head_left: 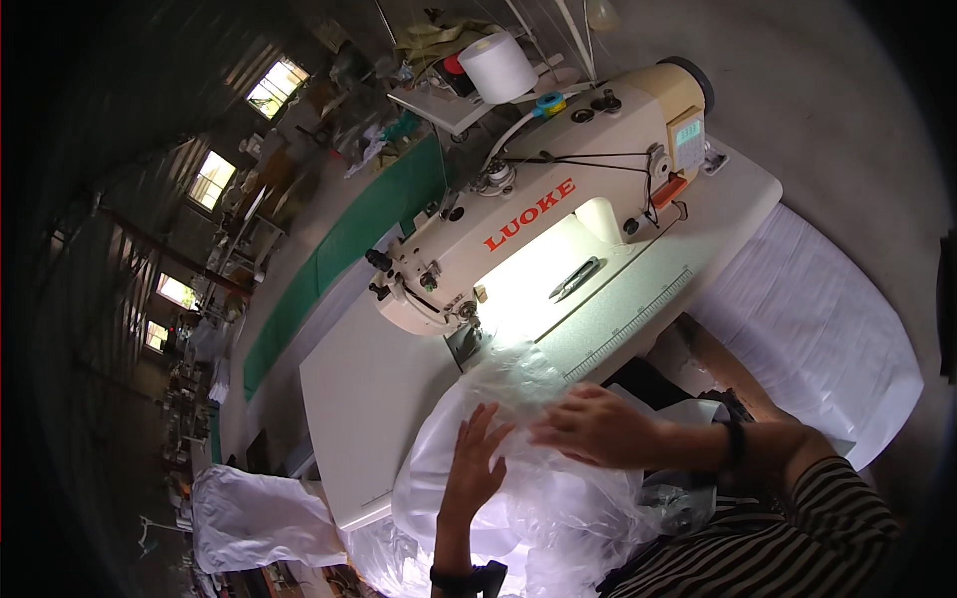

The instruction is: Sewing large white plastic sheets together using an industrial sewing machine.

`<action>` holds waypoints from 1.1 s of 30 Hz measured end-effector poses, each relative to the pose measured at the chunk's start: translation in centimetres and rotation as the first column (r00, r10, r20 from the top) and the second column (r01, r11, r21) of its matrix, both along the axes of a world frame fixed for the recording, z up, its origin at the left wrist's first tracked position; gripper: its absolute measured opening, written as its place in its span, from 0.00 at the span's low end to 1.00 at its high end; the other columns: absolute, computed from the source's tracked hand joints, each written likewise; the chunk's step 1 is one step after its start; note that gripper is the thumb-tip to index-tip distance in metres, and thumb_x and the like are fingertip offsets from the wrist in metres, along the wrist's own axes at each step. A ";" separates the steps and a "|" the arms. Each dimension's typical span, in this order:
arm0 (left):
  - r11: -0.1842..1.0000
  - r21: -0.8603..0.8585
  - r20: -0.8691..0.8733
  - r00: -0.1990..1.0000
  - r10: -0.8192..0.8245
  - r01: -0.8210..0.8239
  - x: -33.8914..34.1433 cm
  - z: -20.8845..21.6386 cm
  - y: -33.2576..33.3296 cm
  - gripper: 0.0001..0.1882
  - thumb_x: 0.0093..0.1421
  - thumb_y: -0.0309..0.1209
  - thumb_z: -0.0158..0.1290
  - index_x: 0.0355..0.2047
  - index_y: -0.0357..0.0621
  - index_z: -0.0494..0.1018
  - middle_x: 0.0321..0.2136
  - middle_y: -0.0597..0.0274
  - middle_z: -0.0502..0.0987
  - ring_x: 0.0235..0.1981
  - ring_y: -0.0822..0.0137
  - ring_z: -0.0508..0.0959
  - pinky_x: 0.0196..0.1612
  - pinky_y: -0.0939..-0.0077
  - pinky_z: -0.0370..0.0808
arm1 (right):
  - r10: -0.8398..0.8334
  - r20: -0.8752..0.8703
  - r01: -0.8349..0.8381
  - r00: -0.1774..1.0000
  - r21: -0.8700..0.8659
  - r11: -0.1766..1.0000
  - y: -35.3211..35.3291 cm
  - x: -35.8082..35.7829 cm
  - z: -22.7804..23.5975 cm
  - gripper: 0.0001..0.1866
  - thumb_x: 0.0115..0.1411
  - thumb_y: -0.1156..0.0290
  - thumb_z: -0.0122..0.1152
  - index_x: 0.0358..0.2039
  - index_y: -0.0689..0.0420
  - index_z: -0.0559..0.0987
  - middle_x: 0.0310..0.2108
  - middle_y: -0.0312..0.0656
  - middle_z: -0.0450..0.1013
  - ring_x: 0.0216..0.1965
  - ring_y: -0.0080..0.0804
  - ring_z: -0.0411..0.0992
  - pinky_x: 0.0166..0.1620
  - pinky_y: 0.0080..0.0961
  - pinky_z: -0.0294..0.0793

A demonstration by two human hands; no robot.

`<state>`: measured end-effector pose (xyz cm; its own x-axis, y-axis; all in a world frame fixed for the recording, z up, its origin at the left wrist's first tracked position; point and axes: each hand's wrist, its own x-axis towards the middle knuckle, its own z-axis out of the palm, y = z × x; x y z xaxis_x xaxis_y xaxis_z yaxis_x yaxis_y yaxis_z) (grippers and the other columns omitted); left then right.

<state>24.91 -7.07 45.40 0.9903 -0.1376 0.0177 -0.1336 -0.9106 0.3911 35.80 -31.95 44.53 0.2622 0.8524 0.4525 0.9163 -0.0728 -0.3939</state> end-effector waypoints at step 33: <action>0.989 0.119 0.222 0.969 -0.110 0.085 10.7 -3.9 -0.9 0.21 0.61 0.35 0.55 0.54 0.44 0.71 0.60 0.57 0.68 0.63 0.55 0.66 0.65 0.50 0.58 | -0.425 -0.572 0.464 0.702 -0.087 0.882 -0.9 -0.7 -9.7 0.21 0.63 0.52 0.59 0.32 0.61 0.76 0.29 0.50 0.74 0.33 0.46 0.75 0.40 0.40 0.73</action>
<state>35.66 -7.96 41.46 0.9437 -0.2467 0.2204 -0.2976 -0.9240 0.2400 35.14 -32.88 34.85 0.8240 0.5476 0.1453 0.3960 -0.3733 -0.8389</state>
